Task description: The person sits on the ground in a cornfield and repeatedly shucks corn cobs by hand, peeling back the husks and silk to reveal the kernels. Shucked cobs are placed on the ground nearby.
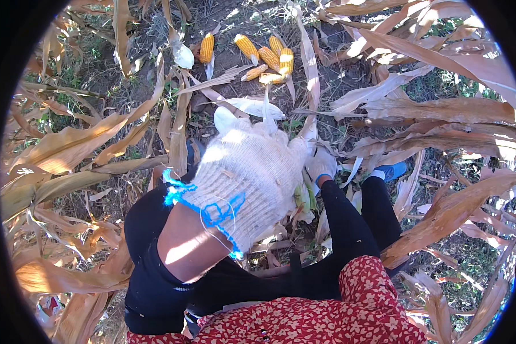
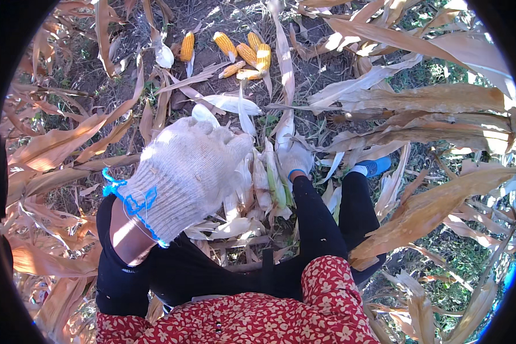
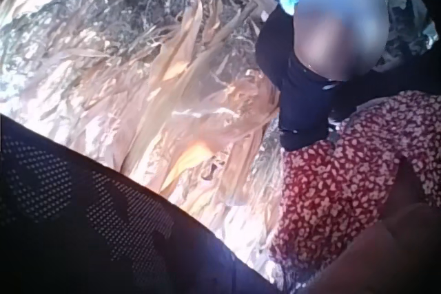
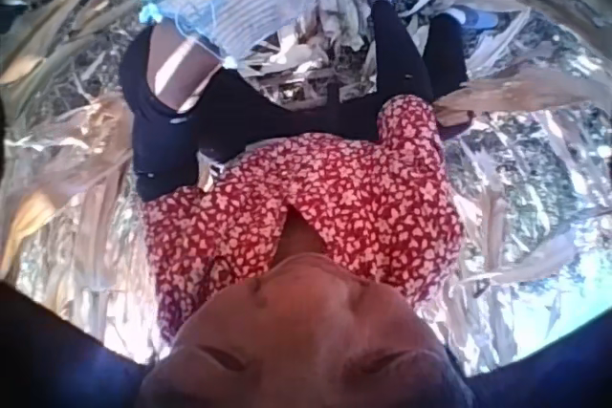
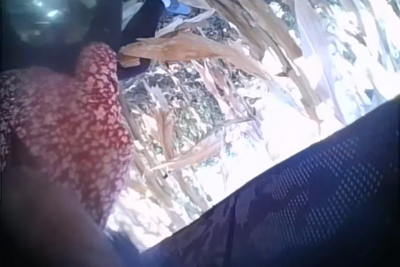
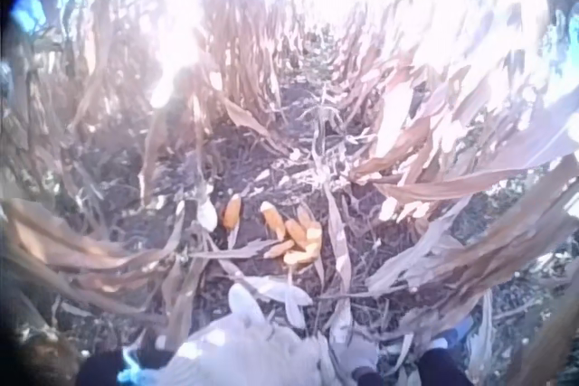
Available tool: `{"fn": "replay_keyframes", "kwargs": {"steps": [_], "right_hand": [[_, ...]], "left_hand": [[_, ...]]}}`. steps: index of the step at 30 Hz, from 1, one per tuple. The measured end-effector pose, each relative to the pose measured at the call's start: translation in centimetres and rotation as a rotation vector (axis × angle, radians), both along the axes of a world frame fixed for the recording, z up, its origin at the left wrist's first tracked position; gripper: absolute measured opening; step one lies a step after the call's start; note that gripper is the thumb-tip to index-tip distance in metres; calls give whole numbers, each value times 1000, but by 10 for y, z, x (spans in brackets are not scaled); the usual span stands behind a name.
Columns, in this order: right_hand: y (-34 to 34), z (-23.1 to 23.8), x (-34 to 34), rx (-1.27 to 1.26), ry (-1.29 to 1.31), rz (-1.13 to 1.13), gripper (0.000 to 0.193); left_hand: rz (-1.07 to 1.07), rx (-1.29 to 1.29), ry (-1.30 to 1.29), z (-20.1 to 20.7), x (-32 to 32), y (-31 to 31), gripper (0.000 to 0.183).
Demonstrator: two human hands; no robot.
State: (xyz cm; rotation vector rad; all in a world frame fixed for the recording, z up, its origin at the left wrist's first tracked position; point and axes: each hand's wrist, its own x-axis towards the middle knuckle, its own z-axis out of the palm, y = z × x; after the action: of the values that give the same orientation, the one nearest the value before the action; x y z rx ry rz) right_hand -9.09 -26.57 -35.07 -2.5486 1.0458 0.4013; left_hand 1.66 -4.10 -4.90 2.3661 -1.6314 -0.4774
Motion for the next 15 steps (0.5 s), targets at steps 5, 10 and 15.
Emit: {"fn": "replay_keyframes", "kwargs": {"steps": [5,10,15], "right_hand": [[-14,-59,21,-11,103,-21,45],[-46,-44,1,-161,67,706,30],[-63,59,-42,1208,-218,-323,24]], "left_hand": [[-12,14,30,-1,-6,-5,33],[-16,-31,32,-8,-8,-9,33],[-15,-86,34,-17,-7,-13,33]]}}
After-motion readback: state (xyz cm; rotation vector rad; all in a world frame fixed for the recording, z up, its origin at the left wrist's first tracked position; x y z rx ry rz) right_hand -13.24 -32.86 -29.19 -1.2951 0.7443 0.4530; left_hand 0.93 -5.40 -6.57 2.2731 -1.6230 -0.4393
